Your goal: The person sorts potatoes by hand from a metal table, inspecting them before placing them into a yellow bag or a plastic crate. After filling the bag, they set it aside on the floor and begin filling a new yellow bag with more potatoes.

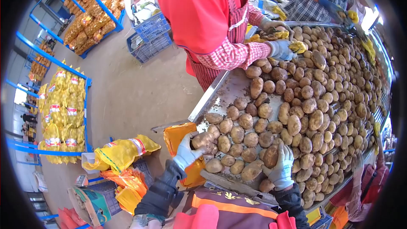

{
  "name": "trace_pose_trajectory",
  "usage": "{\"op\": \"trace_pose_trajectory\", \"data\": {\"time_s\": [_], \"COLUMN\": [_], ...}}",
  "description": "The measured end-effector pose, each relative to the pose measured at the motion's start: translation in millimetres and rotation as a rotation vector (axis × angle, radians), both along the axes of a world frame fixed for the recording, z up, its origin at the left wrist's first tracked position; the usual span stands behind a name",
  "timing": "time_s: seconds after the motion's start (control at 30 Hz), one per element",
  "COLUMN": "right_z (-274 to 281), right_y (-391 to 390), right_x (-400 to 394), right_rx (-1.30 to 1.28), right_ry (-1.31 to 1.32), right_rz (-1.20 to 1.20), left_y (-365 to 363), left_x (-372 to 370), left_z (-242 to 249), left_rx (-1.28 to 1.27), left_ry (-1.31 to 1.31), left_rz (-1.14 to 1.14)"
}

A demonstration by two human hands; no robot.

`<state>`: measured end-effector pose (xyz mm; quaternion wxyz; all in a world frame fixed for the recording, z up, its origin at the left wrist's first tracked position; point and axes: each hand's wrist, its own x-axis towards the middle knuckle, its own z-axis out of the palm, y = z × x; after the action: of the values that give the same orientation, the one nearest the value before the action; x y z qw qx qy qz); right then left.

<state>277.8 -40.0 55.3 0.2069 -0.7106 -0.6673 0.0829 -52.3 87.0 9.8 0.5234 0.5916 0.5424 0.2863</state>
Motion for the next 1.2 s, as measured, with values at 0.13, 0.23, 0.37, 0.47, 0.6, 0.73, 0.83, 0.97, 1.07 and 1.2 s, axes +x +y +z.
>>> {"op": "trace_pose_trajectory", "data": {"time_s": [0.13,0.23,0.37,0.47,0.6,0.73,0.83,0.97,1.07,1.2], "right_z": [2.0,-7.0,17.1,29.4,8.5,-13.4,-18.6,-4.1,-5.4,9.8], "right_y": [0.0,6.2,-2.4,-6.3,-15.6,-25.8,-27.1,-27.9,-26.6,-12.5], "right_x": [-3.8,-9.9,-16.2,-38.9,-47.8,-52.4,-53.0,-55.9,-59.1,-46.7], "right_rx": [-0.044,0.100,0.157,-0.088,-0.241,-0.198,-0.148,-0.163,-0.154,-0.186], "right_ry": [0.057,0.066,0.088,0.687,1.087,1.367,1.420,1.020,0.879,0.844], "right_rz": [-0.148,-0.296,-0.046,0.105,0.032,-0.056,-0.071,-0.003,0.071,-0.038], "left_y": [-13.4,-17.5,-26.4,-39.0,-39.4,-43.9,-46.7,-56.9,-61.3,-53.0], "left_x": [28.2,51.6,73.9,86.6,94.0,97.0,100.8,102.7,102.4,96.2], "left_z": [22.4,33.0,45.3,33.6,38.4,40.7,38.0,27.1,19.6,10.0], "left_rx": [0.316,0.458,0.503,0.394,0.232,0.026,-0.044,-0.140,-0.126,-0.121], "left_ry": [-0.001,0.023,0.020,-0.063,-0.080,-0.111,-0.198,-0.221,-0.207,-0.200], "left_rz": [-0.259,-0.362,-0.469,-0.531,-0.722,-0.767,-0.735,-0.617,-0.484,-0.355]}}
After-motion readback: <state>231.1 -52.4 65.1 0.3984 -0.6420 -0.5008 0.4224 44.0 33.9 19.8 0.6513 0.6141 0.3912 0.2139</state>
